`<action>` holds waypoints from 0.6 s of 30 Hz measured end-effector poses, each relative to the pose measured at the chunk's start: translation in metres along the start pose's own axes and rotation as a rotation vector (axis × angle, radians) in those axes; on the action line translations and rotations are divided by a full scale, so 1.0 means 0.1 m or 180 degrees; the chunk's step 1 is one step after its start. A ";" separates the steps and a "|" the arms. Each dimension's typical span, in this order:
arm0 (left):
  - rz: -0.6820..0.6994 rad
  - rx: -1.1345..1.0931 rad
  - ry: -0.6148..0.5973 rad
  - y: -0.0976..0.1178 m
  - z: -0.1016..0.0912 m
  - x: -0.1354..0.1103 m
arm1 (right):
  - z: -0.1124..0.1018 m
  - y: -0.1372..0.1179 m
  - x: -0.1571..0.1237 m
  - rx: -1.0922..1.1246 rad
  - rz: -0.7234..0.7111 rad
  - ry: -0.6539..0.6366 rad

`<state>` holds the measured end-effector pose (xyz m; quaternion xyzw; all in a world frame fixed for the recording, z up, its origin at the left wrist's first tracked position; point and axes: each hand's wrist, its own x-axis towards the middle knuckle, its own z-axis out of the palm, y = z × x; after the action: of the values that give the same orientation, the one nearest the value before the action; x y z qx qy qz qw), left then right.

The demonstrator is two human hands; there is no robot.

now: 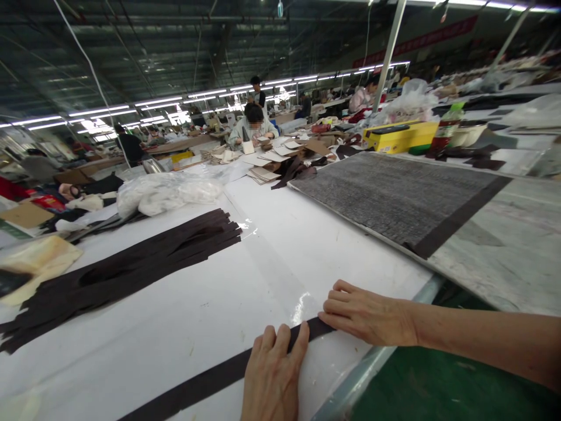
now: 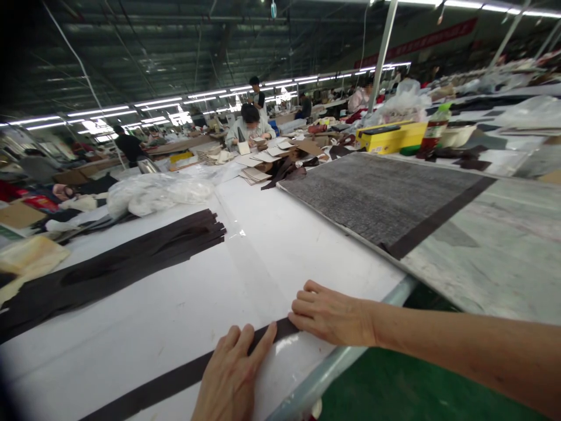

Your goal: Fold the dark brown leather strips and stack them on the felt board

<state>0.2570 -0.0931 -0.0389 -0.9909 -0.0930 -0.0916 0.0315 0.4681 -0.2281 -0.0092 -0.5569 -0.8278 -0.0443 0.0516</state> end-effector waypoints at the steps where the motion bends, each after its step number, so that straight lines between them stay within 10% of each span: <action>1: 0.0008 0.0007 0.0030 0.00 0.01 0.00 | -0.01 0.00 -0.02 0.0005 0.0017 -0.0009; 18: -0.0137 -0.0271 0.0278 0.01 0.15 -0.14 | 0.21 -0.36 0.15 0.0372 0.0626 0.0295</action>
<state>0.2459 -0.0957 -0.0565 -0.9842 -0.1089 -0.1394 -0.0086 0.4287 -0.2248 -0.0282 -0.6288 -0.7671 -0.0163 0.1263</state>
